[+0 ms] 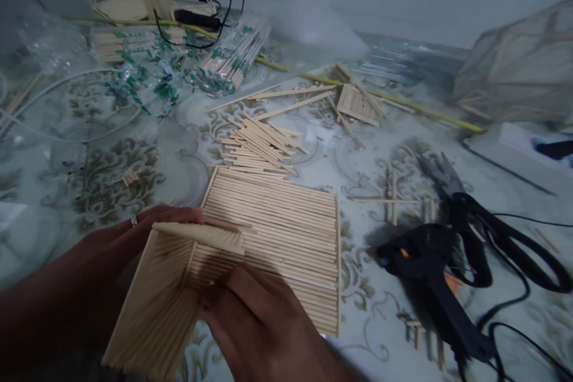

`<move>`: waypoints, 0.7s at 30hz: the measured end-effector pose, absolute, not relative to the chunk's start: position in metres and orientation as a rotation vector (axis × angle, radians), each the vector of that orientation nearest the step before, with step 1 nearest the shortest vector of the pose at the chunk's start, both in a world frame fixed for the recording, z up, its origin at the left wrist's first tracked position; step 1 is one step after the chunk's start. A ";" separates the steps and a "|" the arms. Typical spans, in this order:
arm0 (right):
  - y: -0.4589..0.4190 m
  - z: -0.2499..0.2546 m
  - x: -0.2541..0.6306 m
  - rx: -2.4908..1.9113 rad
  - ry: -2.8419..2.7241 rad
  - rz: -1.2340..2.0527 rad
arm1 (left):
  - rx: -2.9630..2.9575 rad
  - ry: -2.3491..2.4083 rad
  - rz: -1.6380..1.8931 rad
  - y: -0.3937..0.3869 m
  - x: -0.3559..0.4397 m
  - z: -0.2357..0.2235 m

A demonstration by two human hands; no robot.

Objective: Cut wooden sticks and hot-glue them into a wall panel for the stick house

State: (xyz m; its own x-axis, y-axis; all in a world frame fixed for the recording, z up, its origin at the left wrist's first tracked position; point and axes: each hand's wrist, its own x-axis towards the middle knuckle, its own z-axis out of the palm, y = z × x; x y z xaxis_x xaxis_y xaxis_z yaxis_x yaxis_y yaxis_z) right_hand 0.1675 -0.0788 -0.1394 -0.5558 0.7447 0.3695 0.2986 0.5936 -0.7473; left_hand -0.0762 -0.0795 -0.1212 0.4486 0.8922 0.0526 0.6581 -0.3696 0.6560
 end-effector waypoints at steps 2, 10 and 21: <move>-0.081 -0.137 0.167 -0.878 -2.159 0.837 | 2.137 1.273 0.546 -0.078 -0.076 -0.119; -0.089 -0.134 0.169 -0.910 -2.287 0.683 | 2.088 1.251 0.564 -0.075 -0.074 -0.116; -0.078 -0.123 0.181 -0.858 -2.213 0.809 | 2.040 1.295 0.491 -0.077 -0.074 -0.114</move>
State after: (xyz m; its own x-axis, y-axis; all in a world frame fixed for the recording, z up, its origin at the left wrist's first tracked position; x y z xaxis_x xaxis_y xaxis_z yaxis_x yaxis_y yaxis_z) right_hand 0.1808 -0.0784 -0.1229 -0.5943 0.7364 0.3232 0.3543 0.6005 -0.7169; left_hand -0.0738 -0.0766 -0.1143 0.4381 0.8982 -0.0348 0.6491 -0.2894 0.7035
